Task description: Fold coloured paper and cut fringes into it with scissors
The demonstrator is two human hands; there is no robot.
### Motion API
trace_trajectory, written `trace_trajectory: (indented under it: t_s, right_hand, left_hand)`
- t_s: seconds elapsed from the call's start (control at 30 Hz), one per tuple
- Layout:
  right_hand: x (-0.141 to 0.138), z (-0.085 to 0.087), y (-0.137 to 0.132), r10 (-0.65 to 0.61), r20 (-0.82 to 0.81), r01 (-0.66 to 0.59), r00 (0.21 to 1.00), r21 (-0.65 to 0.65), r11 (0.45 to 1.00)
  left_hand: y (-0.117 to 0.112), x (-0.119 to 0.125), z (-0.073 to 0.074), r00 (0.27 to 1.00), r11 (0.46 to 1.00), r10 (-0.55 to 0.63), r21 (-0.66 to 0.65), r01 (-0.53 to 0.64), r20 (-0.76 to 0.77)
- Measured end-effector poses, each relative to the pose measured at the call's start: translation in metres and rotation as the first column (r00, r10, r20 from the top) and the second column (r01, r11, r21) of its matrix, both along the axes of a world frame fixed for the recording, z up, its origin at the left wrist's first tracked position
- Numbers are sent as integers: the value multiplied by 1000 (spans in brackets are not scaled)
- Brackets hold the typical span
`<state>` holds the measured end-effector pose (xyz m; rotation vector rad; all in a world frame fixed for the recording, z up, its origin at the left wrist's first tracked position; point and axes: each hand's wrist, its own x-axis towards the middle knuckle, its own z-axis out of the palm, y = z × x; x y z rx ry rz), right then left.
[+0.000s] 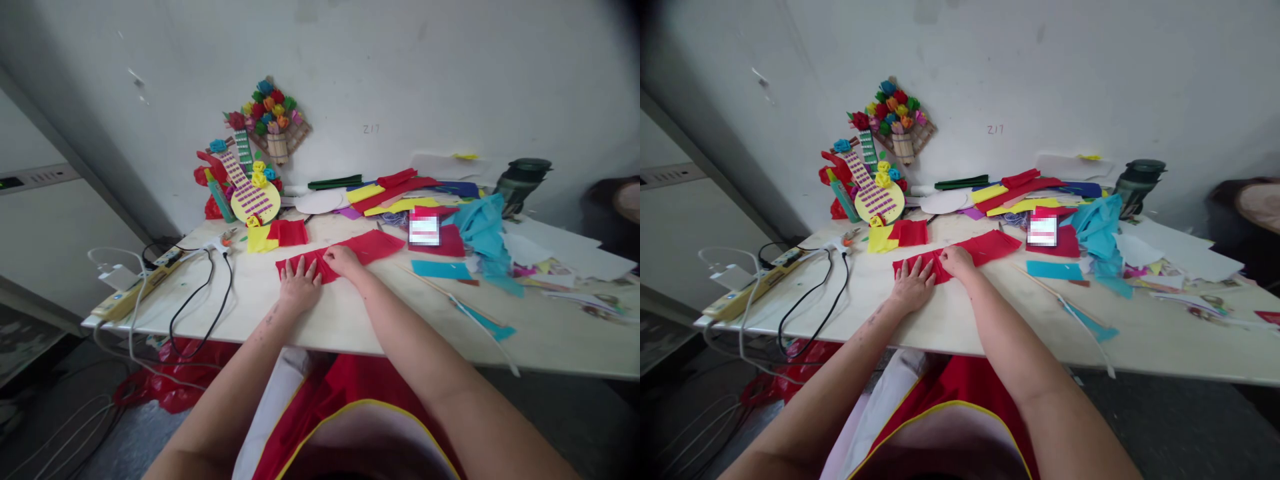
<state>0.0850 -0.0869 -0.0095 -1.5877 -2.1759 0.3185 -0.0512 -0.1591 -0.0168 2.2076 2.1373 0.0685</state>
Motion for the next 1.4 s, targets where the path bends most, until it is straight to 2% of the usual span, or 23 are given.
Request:
trace_trajectory:
  t_s: [0.37,0.53,0.7,1.2,1.4]
  right_hand:
    - [-11,2,4,-137,16,137,990,-147,980]
    - [-17,3,1,-190,64,197,980,-113,974]
    - [-19,1,0,-198,56,203,979,-87,975]
    - [-15,6,7,-170,38,174,985,-193,966]
    - [-18,3,4,-172,61,180,983,-145,973]
  left_hand:
    - [-1,1,0,999,1000,10,6,-10,35]
    - [-1,2,1,999,1000,12,9,-12,31]
    - [-1,2,0,999,1000,8,20,-8,33]
    - [-3,4,3,999,1000,16,17,-17,35]
    - [-2,4,2,999,999,23,21,-24,26]
